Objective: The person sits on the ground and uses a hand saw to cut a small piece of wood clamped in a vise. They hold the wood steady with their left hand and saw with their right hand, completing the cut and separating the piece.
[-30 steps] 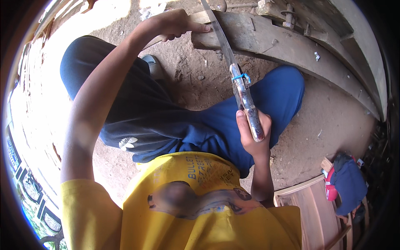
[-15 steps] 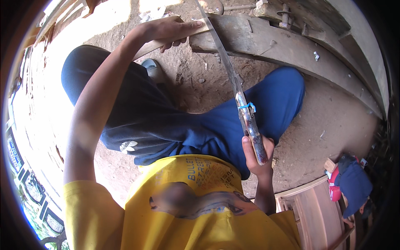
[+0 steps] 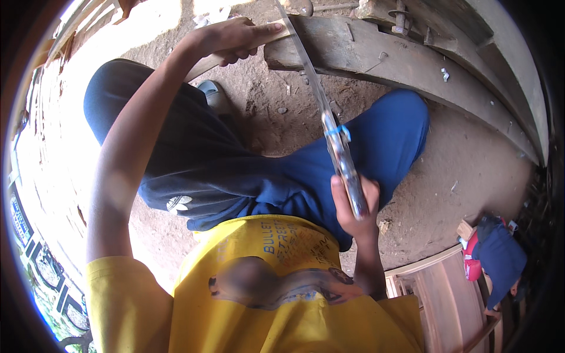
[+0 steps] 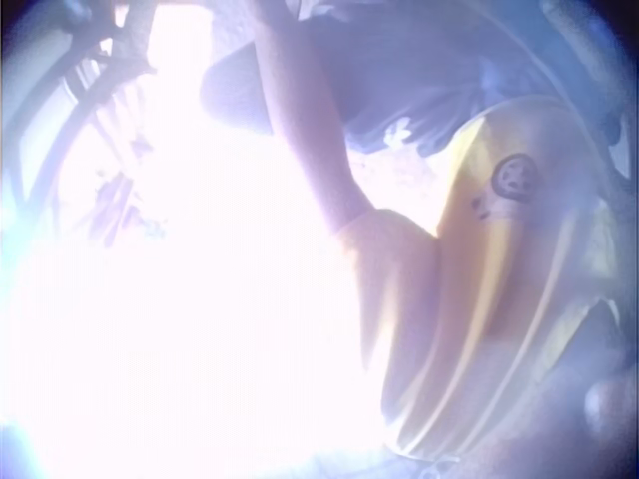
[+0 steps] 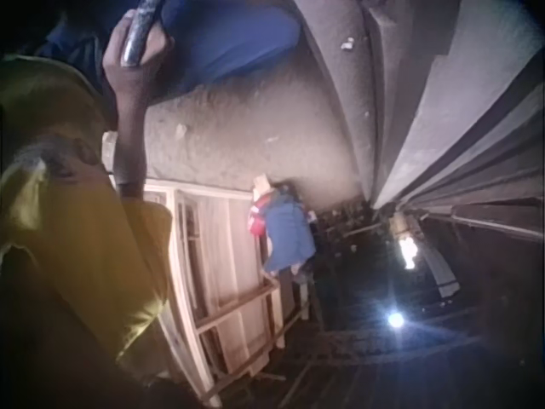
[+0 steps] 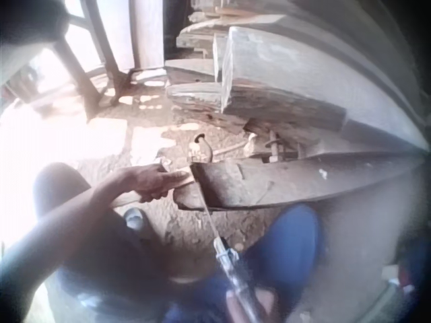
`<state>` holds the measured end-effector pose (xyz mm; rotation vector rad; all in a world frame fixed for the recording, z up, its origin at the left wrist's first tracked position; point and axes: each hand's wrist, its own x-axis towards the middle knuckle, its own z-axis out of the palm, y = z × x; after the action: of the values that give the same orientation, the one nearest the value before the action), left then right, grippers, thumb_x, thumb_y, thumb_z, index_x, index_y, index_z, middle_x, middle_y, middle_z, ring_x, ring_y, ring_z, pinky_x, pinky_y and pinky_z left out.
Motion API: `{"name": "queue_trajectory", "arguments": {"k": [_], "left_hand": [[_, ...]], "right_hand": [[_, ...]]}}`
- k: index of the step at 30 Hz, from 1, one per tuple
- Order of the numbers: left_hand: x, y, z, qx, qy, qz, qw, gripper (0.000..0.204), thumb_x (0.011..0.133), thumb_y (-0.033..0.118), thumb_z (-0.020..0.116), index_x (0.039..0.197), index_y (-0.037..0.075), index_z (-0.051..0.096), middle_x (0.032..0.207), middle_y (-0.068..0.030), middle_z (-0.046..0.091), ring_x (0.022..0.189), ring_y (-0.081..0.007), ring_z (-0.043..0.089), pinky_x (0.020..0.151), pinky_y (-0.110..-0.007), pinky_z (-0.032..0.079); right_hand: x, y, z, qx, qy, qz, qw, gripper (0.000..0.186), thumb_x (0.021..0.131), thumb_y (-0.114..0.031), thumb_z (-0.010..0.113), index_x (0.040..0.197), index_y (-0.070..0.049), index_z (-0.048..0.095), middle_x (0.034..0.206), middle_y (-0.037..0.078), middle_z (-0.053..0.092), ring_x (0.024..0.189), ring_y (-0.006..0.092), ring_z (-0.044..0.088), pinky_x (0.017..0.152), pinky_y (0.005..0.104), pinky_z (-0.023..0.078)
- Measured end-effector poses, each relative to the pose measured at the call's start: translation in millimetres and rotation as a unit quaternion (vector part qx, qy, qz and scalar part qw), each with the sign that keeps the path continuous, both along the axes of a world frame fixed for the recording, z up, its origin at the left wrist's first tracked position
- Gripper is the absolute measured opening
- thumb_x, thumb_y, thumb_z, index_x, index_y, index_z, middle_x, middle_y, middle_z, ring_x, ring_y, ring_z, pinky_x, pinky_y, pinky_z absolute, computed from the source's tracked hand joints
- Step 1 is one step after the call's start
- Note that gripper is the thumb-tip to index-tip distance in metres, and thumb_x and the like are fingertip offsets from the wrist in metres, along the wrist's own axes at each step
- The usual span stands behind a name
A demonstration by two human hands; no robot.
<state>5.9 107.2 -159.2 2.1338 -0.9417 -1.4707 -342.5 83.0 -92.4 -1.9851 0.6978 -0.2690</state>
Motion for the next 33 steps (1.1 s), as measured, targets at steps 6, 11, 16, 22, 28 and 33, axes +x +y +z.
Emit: {"name": "queue_trajectory", "arguments": {"k": [6, 11, 16, 22, 28, 33], "left_hand": [[4, -1, -9, 0.025, 0.000, 0.021, 0.999, 0.073, 0.084, 0.073, 0.045, 0.071, 0.003, 0.056, 0.050, 0.0013, 0.037, 0.037, -0.0082, 0.039, 0.035, -0.027, 0.035], [-2, -3, -11, 0.006, -0.009, 0.006, 1.000, 0.080, 0.080, 0.079, 0.040, 0.069, 0.001, 0.055, 0.056, -0.0036, 0.045, 0.042, -0.0122, 0.044, 0.035, -0.027, 0.036], [-5, -2, 1, 0.024, -0.012, 0.018, 0.999, 0.076, 0.081, 0.078, 0.040, 0.064, 0.005, 0.047, 0.055, -0.0011, 0.041, 0.042, -0.0102, 0.041, 0.035, -0.027, 0.031], [-7, -2, -3, 0.005, -0.031, 0.023, 0.999, 0.078, 0.080, 0.079, 0.039, 0.066, 0.003, 0.051, 0.056, -0.0028, 0.044, 0.041, -0.0115, 0.041, 0.036, -0.026, 0.034], [0, 0, -6, 0.032, -0.026, 0.008, 0.999, 0.081, 0.079, 0.080, 0.039, 0.069, 0.001, 0.053, 0.057, -0.0042, 0.045, 0.043, -0.0123, 0.044, 0.037, -0.029, 0.037], [-2, -1, -8, 0.011, -0.023, 0.008, 1.000, 0.079, 0.080, 0.079, 0.038, 0.069, 0.003, 0.053, 0.057, -0.0035, 0.044, 0.044, -0.0123, 0.044, 0.038, -0.029, 0.038]], "right_hand": [[-11, 11, 12, 0.039, 0.019, -0.041, 0.998, 0.023, 0.086, -0.006, 0.059, 0.066, -0.001, 0.049, 0.050, 0.008, 0.048, 0.041, 0.0165, 0.050, 0.043, 0.0309, 0.034], [4, -4, -3, 0.047, 0.007, -0.001, 0.999, 0.021, 0.086, -0.006, 0.059, 0.068, 0.000, 0.050, 0.051, 0.007, 0.048, 0.040, 0.0145, 0.046, 0.042, 0.0299, 0.032], [-7, -6, 0, 0.056, 0.009, -0.026, 0.998, 0.020, 0.087, -0.005, 0.058, 0.069, 0.000, 0.052, 0.051, 0.004, 0.047, 0.043, 0.0115, 0.046, 0.043, 0.0289, 0.032], [11, 1, -8, 0.044, -0.023, -0.029, 0.998, 0.018, 0.086, -0.004, 0.058, 0.070, 0.000, 0.052, 0.051, 0.006, 0.047, 0.042, 0.0122, 0.048, 0.042, 0.0294, 0.034], [-15, 6, -3, 0.010, -0.018, -0.011, 1.000, 0.021, 0.087, -0.007, 0.058, 0.067, 0.000, 0.053, 0.051, 0.005, 0.047, 0.041, 0.0114, 0.047, 0.042, 0.0278, 0.033], [-1, -14, -2, 0.065, 0.017, -0.012, 0.998, 0.021, 0.087, -0.007, 0.059, 0.068, -0.001, 0.052, 0.050, 0.003, 0.047, 0.042, 0.0094, 0.045, 0.042, 0.0277, 0.032]]}}
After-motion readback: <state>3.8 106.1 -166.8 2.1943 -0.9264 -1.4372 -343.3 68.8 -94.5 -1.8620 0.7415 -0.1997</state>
